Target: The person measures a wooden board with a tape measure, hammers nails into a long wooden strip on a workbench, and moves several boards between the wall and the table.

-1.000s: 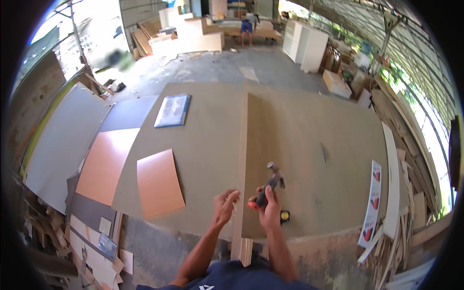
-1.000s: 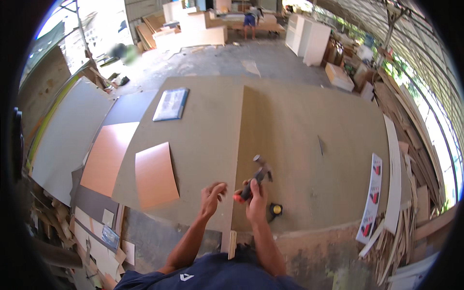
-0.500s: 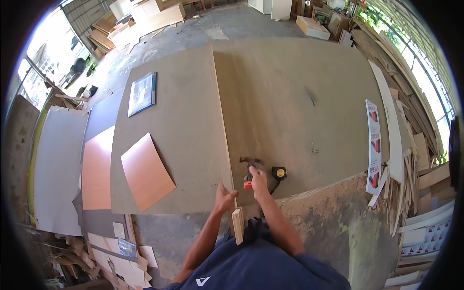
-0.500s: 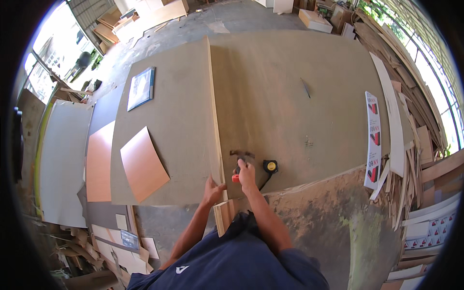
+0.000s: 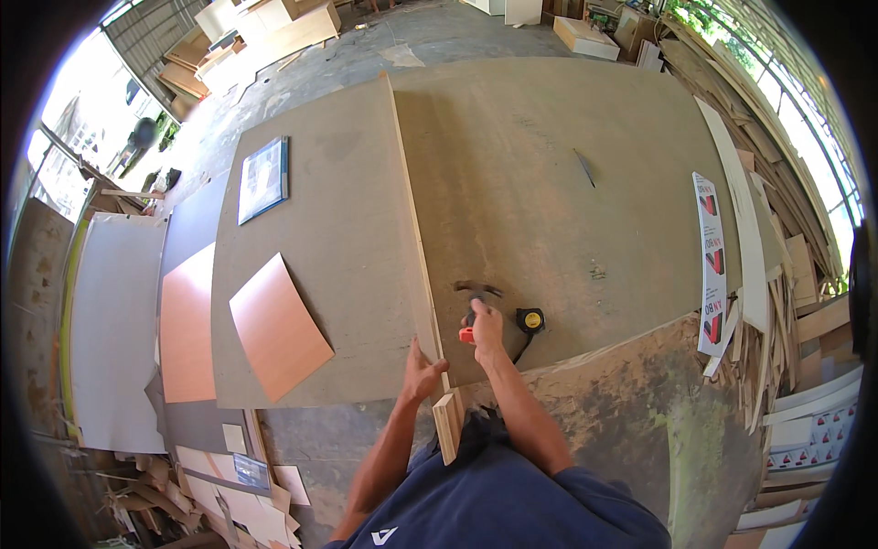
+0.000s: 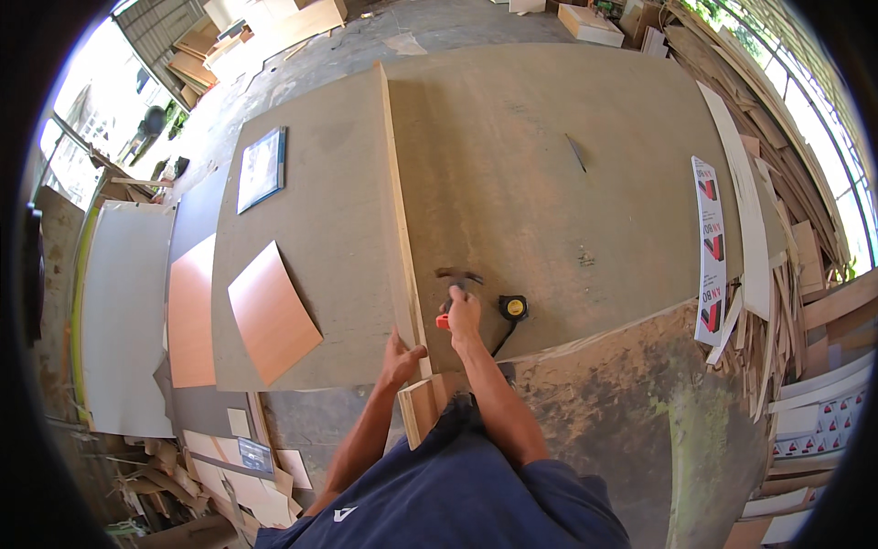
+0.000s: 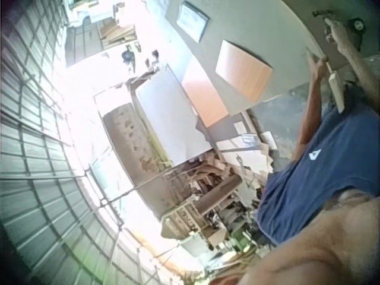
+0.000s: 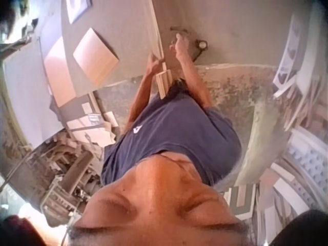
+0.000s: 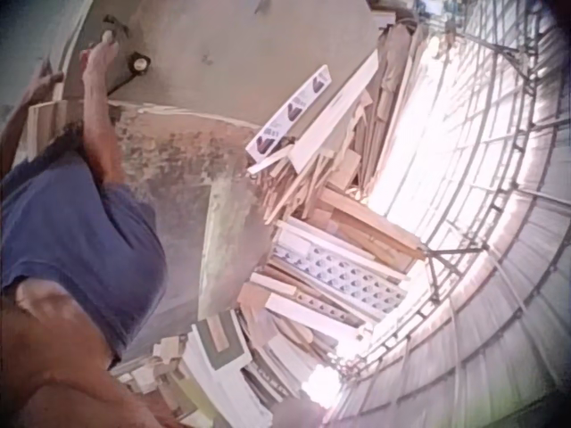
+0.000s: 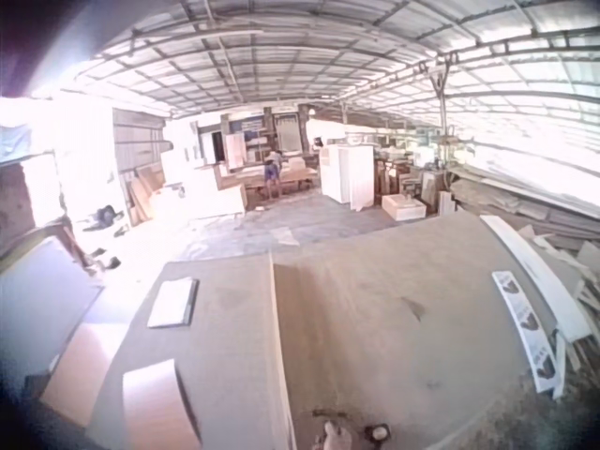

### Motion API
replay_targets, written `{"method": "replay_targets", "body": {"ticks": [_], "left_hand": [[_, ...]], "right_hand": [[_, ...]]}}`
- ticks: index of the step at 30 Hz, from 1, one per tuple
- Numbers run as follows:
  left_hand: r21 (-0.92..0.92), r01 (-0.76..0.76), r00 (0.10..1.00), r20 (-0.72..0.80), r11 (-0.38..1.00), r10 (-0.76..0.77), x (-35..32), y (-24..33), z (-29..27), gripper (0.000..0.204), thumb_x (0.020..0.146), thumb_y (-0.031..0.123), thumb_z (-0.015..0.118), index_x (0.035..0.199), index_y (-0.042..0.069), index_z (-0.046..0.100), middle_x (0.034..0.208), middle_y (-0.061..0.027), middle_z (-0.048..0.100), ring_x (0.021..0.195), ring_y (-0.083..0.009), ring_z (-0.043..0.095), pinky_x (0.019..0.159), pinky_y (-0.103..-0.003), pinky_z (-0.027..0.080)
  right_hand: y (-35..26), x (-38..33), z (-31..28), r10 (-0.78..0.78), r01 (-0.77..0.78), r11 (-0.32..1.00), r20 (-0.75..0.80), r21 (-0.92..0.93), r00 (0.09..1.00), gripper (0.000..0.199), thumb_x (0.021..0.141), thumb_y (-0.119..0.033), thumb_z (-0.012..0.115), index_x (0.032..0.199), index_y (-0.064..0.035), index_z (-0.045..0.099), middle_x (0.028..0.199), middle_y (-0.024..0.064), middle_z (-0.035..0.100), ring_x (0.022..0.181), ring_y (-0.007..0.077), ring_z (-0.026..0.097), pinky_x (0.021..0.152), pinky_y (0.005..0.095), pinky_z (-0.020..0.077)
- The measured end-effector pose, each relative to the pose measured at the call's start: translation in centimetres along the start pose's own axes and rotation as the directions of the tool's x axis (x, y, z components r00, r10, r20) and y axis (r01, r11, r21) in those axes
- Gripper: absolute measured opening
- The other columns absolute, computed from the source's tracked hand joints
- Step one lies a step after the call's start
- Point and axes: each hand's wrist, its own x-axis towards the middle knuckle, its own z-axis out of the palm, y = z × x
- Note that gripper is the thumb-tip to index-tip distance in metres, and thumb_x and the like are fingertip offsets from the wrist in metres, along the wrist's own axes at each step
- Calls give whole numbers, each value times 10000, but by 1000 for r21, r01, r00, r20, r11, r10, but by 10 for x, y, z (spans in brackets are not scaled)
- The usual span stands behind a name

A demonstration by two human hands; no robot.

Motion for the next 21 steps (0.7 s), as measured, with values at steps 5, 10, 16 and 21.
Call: {"method": "replay_targets", "body": {"ticks": [5, 10, 16, 21], "left_hand": [[-9, -60, 998, 16, 998, 60, 7, -10, 6, 674, 640, 15, 641, 1291, -22, 469, 1208, -152, 513, 1155, -279, 510, 1045, -378, 382], [84, 5, 1000, 22, 996, -7, -4, 14, -3, 687, 637, 34, 644, 1298, -24, 467, 1213, -156, 510, 1154, -280, 510, 1044, -374, 384], [145, 1, 1000, 28, 989, -5, -2, 15, -2, 688, 642, 44, 657, 1297, -35, 465, 1204, -165, 523, 1140, -291, 521, 1042, -375, 392], [283, -84, 996, -16, 955, 92, -4, -3, -28, 690, 659, 38, 680, 1307, -37, 455, 1238, -177, 531, 1183, -292, 507, 1048, -364, 391]], "right_hand": [[57, 14, 4, -260, 174, 938, -276, -301, 925, 294, 922, -304, 576, 850, -22, 617, 717, 63, 599, 573, 153, 564, 528, 310, 441], [13, 1, -12, 42, -41, 999, 87, -3, 995, 319, 934, -326, 561, 917, -10, 599, 718, 80, 587, 606, 151, 573, 549, 318, 470], [43, 3, 2, -15, 24, 940, 29, -341, 999, 307, 937, -337, 552, 887, -34, 561, 692, 92, 582, 686, 176, 574, 578, 310, 450], [9, -5, 5, 86, -85, 992, -4, 96, 996, 267, 939, -298, 542, 834, -54, 566, 703, 90, 593, 511, 186, 552, 437, 311, 459]]}}
